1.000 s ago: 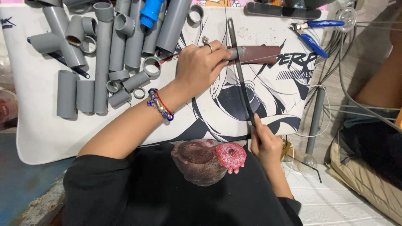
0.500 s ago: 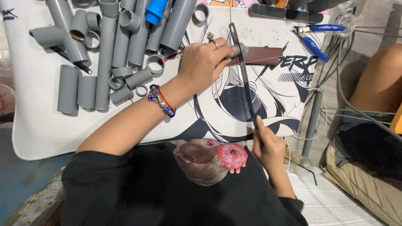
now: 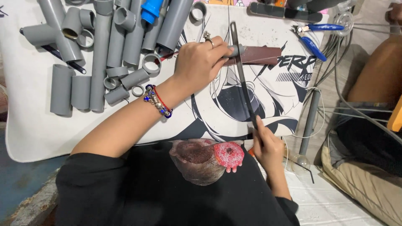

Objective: Sawing a PVC pipe using a hacksaw blade and sanding the edges with sandpaper.

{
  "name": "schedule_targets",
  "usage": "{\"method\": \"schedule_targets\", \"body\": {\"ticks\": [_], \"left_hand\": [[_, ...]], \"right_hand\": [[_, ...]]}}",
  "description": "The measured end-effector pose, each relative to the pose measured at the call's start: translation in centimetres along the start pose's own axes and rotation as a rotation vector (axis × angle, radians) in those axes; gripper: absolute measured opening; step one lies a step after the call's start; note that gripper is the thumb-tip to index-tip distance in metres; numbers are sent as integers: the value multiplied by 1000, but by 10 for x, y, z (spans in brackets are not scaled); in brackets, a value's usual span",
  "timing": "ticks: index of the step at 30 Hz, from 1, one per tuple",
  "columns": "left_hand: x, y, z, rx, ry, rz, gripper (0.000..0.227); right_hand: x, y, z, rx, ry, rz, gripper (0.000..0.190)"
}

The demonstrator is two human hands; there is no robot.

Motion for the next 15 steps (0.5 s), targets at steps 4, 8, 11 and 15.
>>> {"method": "schedule_targets", "body": {"ticks": [4, 8, 11, 15], "left_hand": [[-2, -2, 0, 12, -12, 23, 8], [0, -1, 1, 15, -14, 18, 8], [-2, -3, 0, 9, -7, 7, 7], [0, 0, -1, -13, 17, 7, 11]], "right_hand": [[-4, 1, 3, -28, -22, 11, 40], [11, -4, -3, 6, 56, 46, 40], [-9, 0, 5, 2, -6, 10, 41], [-2, 2, -3, -41, -17, 16, 41]]}}
Point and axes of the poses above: each hand's wrist, its own x-axis towards the middle knuckle, its own y-axis out of the back of the hand, z = x × y, the point moved 7 cm from there along x, towards the middle knuckle, and after that the axes turned 1 degree about x, right-handed, at the moved point
